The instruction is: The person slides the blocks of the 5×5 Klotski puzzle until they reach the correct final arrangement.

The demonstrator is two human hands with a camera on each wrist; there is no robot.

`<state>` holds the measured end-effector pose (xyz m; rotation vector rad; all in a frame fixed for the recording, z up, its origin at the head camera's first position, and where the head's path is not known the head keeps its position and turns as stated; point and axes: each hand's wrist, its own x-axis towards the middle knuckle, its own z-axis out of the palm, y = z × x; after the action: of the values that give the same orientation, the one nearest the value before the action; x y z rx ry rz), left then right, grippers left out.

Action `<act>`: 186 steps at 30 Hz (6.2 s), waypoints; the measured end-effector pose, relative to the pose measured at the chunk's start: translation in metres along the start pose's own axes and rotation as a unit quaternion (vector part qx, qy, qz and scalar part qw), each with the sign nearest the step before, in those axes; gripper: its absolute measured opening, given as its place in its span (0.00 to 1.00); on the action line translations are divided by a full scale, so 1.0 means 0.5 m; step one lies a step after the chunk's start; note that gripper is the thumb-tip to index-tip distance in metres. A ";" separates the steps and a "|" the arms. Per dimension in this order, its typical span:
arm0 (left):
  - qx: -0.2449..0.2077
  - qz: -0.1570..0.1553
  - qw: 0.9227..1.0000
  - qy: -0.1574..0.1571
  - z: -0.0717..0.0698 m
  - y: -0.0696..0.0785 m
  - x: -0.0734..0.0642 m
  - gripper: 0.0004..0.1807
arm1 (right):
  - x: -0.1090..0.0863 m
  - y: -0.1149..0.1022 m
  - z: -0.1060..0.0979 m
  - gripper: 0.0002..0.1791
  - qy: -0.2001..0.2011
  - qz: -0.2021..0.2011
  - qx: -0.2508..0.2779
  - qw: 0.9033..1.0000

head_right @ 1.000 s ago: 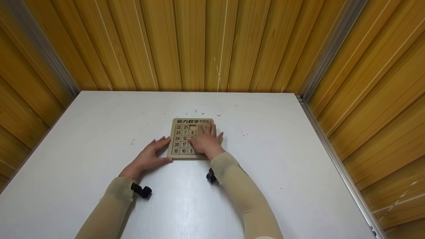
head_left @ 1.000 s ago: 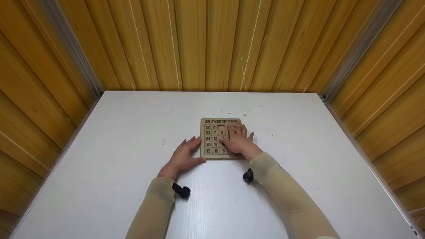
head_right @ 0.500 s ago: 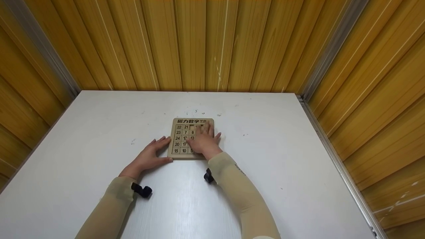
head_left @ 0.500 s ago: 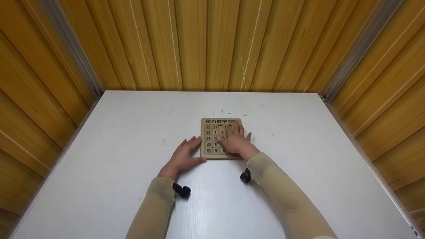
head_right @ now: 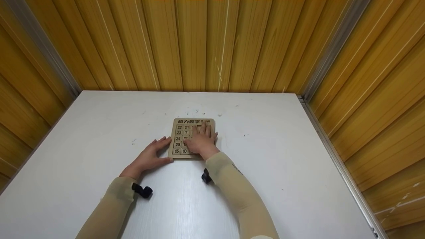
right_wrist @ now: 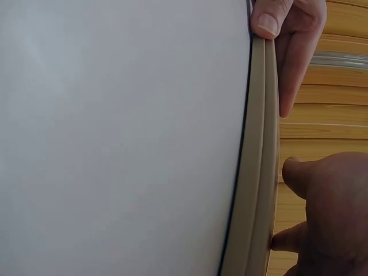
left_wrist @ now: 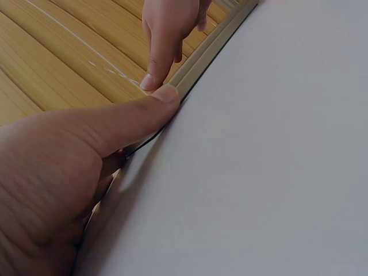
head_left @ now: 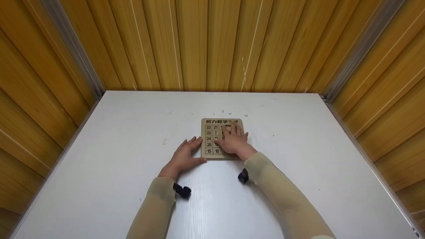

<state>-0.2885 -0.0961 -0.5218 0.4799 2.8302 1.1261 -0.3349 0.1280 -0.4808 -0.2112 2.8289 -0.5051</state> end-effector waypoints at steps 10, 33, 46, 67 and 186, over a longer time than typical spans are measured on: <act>0.006 0.009 1.000 -0.002 -0.005 -0.005 -0.002 0.50 | -0.021 0.026 -0.012 0.49 -0.011 -0.004 0.004 1.000; -0.003 -0.017 1.000 -0.004 0.002 -0.002 -0.001 0.49 | -0.019 0.001 0.007 0.47 0.000 -0.018 -0.024 1.000; -0.004 -0.010 1.000 -0.003 0.000 -0.003 0.000 0.49 | -0.028 0.007 0.007 0.47 0.002 -0.027 -0.008 1.000; -0.006 0.000 1.000 -0.001 -0.002 0.000 -0.004 0.50 | -0.082 0.043 -0.008 0.47 -0.015 -0.039 -0.005 0.999; -0.007 -0.002 1.000 -0.001 0.002 -0.001 -0.001 0.49 | -0.160 0.068 -0.003 0.46 -0.040 -0.059 -0.018 0.997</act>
<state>-0.2882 -0.0958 -0.5227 0.4735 2.8181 1.1421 -0.2619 0.1748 -0.4736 -0.3982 2.7609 -0.4596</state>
